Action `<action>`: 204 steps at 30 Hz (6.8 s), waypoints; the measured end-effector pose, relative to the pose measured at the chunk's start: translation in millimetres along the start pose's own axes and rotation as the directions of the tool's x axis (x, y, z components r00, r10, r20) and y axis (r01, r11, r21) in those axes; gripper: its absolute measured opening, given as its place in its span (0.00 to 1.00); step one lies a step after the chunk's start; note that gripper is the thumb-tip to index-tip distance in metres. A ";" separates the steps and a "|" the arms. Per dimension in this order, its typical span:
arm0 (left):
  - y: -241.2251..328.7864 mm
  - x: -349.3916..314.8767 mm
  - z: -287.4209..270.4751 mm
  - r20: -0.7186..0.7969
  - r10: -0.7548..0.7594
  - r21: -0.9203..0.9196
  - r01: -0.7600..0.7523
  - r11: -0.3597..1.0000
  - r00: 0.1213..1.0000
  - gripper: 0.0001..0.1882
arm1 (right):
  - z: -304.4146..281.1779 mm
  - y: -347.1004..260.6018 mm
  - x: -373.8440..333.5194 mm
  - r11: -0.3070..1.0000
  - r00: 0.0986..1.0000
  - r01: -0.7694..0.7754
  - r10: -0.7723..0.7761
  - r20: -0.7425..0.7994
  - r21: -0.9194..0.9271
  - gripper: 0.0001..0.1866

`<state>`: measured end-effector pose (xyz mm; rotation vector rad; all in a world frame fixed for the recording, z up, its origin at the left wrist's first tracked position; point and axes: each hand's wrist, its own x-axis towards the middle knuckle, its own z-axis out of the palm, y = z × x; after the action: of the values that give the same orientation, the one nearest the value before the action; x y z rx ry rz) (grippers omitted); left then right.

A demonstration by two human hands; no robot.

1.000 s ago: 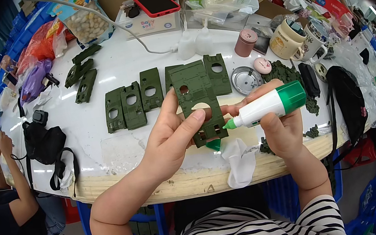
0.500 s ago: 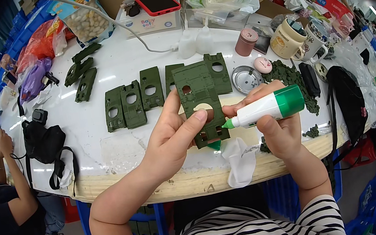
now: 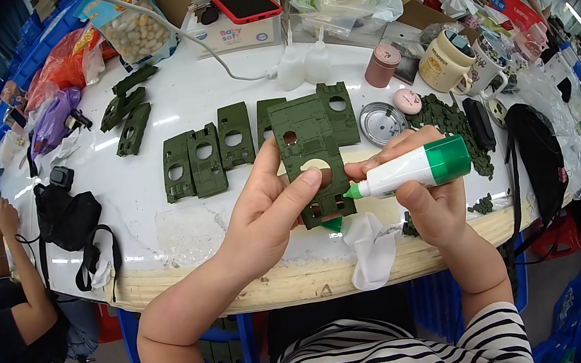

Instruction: Assembling plastic toy tank hulls by applying glue to specific components and joining them.

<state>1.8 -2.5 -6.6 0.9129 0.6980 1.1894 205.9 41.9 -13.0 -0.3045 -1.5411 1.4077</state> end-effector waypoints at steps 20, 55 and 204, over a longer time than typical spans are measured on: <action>3.6 -0.4 -1.0 0.029 -0.010 -0.009 0.010 1.000 1.000 0.31 | -0.5 -1.8 4.0 0.999 1.000 -0.017 0.016 0.011 0.047 0.16; 3.8 -0.4 -2.4 0.020 0.005 0.025 -0.006 1.000 1.000 0.30 | 1.3 -2.0 3.3 0.999 1.000 0.006 -0.005 0.014 -0.047 0.15; 2.2 -8.1 7.0 0.278 -0.203 0.103 0.181 0.978 0.939 0.22 | -7.2 -33.5 28.0 0.933 0.986 -0.152 0.167 0.016 -0.325 0.05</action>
<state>4.8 -11.7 -1.4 1.0317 0.5845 0.8401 211.8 57.0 28.2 -0.6140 -1.8189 1.2863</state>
